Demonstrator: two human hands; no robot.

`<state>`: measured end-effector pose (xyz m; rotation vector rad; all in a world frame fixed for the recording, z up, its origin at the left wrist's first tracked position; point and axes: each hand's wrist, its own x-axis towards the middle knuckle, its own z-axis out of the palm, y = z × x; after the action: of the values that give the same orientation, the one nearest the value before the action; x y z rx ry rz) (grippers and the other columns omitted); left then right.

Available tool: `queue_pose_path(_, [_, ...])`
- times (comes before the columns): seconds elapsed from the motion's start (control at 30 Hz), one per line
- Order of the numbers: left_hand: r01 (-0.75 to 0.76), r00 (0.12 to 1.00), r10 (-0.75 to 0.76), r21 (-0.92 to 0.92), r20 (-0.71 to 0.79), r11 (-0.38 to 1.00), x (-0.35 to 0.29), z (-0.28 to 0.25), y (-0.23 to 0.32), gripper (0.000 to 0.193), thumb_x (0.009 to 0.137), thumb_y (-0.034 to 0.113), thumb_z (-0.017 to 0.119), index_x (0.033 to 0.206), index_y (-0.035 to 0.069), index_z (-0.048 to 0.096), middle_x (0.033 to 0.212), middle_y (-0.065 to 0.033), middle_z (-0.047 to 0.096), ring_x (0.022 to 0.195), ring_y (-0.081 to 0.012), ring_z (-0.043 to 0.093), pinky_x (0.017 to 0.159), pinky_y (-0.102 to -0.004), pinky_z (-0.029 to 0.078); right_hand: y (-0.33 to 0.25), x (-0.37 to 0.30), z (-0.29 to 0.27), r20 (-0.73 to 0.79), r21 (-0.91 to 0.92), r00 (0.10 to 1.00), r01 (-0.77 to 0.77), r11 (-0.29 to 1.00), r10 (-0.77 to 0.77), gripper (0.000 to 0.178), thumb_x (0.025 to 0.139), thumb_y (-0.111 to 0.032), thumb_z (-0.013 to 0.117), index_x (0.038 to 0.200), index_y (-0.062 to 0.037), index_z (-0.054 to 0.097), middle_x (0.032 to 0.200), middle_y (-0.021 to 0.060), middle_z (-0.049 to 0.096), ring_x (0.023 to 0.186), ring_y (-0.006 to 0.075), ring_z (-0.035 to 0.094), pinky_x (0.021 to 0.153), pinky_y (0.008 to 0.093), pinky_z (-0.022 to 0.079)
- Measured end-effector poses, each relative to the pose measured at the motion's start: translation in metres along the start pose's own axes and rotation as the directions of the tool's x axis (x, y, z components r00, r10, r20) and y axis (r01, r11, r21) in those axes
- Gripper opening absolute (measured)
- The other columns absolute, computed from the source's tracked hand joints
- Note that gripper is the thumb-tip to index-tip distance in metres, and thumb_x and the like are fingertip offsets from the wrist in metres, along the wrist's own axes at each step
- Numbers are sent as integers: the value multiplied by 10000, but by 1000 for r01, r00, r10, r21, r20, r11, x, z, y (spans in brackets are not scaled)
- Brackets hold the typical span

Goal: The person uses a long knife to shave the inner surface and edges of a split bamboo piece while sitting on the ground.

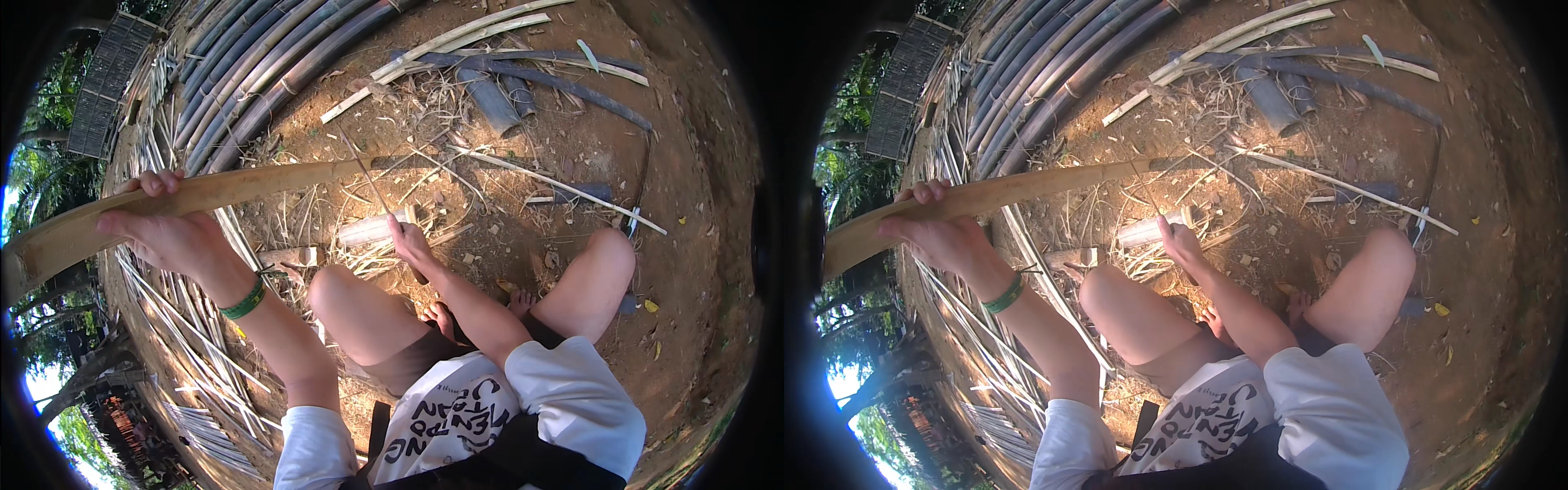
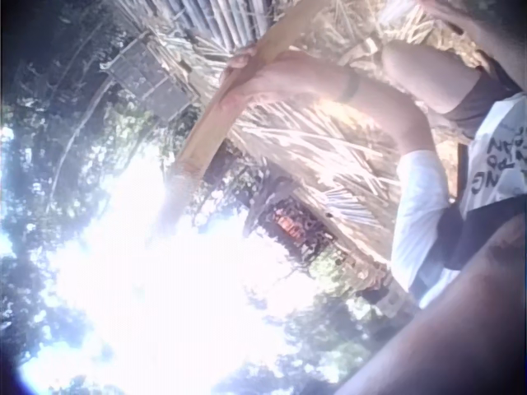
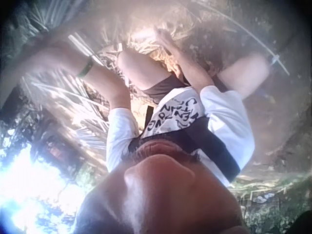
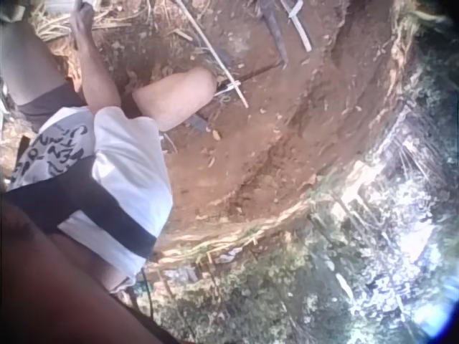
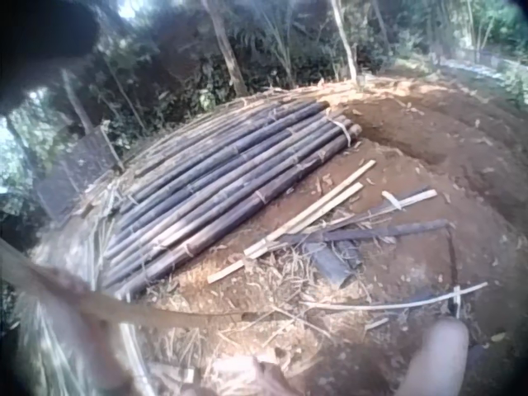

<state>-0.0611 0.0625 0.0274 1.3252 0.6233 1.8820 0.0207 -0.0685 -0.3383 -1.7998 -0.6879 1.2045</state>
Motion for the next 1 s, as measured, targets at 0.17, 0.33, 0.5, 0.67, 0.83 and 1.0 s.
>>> queue_pose_path(0.17, [-37, 995, 45, 91, -87, 995, -4, -8, 6, 564, 959, 614, 407, 938, 54, 466, 714, -59, 480, 664, -164, 489, 662, -301, 461, -12, -7, -2, 126, -52, 990, 72, 996, -65, 712, 987, -609, 371, 760, 18, 620, 631, 173, 601, 617, 291, 591, 606, 461, 431])
queue_pose_path(0.33, [23, 999, -24, 24, 43, 999, -3, 1, -3, 597, 949, 625, 404, 1010, 35, 466, 769, -60, 485, 720, -189, 500, 734, -350, 464, 47, 36, -23, 91, -199, 951, -274, 941, 296, 750, 976, -662, 331, 670, -37, 609, 591, 100, 598, 521, 210, 563, 547, 438, 453])
queue_pose_path(0.5, [-19, 1000, 20, 48, -15, 999, -5, -4, 6, 578, 964, 613, 394, 968, 39, 464, 721, -61, 494, 665, -174, 503, 681, -326, 471, 43, 10, -18, 118, -154, 992, -17, 988, 35, 733, 965, -672, 354, 722, -33, 618, 572, 70, 564, 483, 197, 499, 512, 441, 422])
queue_pose_path(0.67, [30, 1000, -30, 27, 8, 999, -1, 14, -1, 550, 993, 576, 363, 973, 37, 469, 721, -60, 501, 665, -175, 515, 675, -326, 476, 74, 48, -50, 58, -288, 962, -240, 927, 267, 842, 940, -707, 361, 772, 58, 670, 736, 208, 683, 710, 337, 685, 665, 486, 510])
queue_pose_path(0.83, [19, 998, -14, 83, -55, 996, -2, 7, 4, 504, 1033, 519, 315, 1072, 44, 479, 757, -56, 488, 685, -183, 492, 717, -334, 470, 16, -12, -38, 106, -151, 985, -118, 982, 135, 780, 955, -670, 361, 763, 29, 651, 725, 222, 650, 717, 356, 648, 724, 482, 480])
queue_pose_path(1.0, [50, 997, -55, 83, 58, 995, 8, 32, 10, 471, 1048, 462, 349, 1180, 27, 471, 773, -47, 488, 737, -168, 500, 798, -335, 473, -27, -55, -31, 68, 55, 985, 155, 986, -158, 626, 1015, -514, 422, 683, 6, 527, 546, 52, 435, 525, 176, 390, 538, 405, 343])
